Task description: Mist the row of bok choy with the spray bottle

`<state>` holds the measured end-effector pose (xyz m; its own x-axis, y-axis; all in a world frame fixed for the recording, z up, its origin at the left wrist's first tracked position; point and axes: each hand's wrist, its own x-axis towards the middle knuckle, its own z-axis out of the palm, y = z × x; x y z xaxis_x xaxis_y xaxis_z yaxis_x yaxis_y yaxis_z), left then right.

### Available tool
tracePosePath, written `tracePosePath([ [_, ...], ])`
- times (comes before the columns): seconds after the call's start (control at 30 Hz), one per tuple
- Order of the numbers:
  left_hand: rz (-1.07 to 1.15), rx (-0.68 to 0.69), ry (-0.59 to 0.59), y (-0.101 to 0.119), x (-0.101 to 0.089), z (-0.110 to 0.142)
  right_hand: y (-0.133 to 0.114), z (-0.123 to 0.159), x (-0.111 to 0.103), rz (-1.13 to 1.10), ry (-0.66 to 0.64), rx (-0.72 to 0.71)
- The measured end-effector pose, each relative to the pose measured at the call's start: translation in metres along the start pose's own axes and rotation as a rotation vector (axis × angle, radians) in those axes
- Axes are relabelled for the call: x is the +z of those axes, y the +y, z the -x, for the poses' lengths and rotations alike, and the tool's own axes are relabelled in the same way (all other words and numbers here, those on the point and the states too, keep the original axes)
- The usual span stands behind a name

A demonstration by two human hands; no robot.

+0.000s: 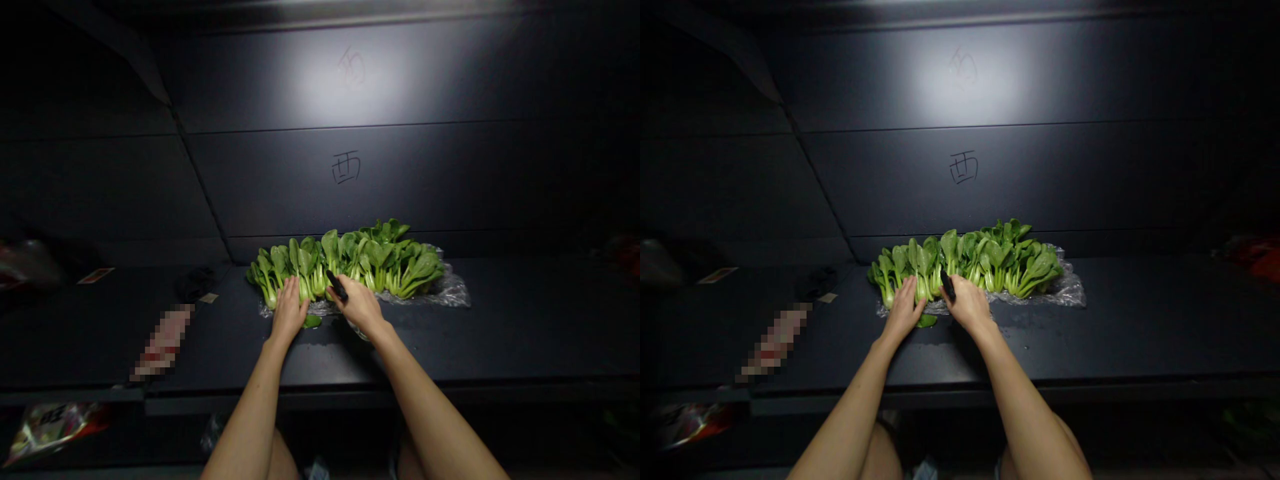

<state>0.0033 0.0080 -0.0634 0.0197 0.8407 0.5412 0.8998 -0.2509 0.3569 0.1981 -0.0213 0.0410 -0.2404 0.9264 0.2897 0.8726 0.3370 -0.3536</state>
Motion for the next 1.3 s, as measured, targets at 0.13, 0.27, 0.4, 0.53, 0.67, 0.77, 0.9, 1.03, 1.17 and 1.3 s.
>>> tracePosePath([
  [0.13,-0.026,0.003,-0.027,0.0,-0.002,0.001,-0.001,0.001,-0.001,0.002,0.004,0.014],
  [0.27,-0.041,-0.006,-0.043,0.002,-0.004,0.001,-0.002,0.001,0.0,0.012,-0.009,0.002],
  [0.4,-0.088,-0.002,-0.052,0.006,-0.01,0.001,-0.005,0.001,0.003,0.012,-0.026,-0.061],
  [0.53,-0.117,0.008,-0.035,0.011,-0.019,0.0,-0.009,0.0,0.004,-0.002,-0.038,-0.084],
  [0.67,-0.123,-0.056,-0.007,0.014,-0.027,-0.001,-0.011,0.0,0.004,-0.025,-0.019,-0.067],
  [0.77,-0.136,-0.162,-0.009,0.016,-0.031,-0.001,-0.011,0.0,0.003,-0.03,-0.022,-0.042],
  [0.9,-0.164,-0.235,-0.102,0.016,-0.034,0.0,-0.012,0.001,0.002,-0.048,-0.026,-0.028],
  [1.03,-0.211,-0.181,-0.189,0.017,-0.033,0.001,-0.011,0.001,0.002,-0.059,-0.015,-0.029],
  [1.17,-0.252,-0.159,-0.189,0.019,-0.032,0.002,-0.012,0.001,0.004,-0.053,-0.015,-0.032],
  [1.3,-0.226,-0.157,-0.168,0.017,-0.031,0.002,-0.013,0.001,0.004,-0.044,-0.02,-0.039],
])
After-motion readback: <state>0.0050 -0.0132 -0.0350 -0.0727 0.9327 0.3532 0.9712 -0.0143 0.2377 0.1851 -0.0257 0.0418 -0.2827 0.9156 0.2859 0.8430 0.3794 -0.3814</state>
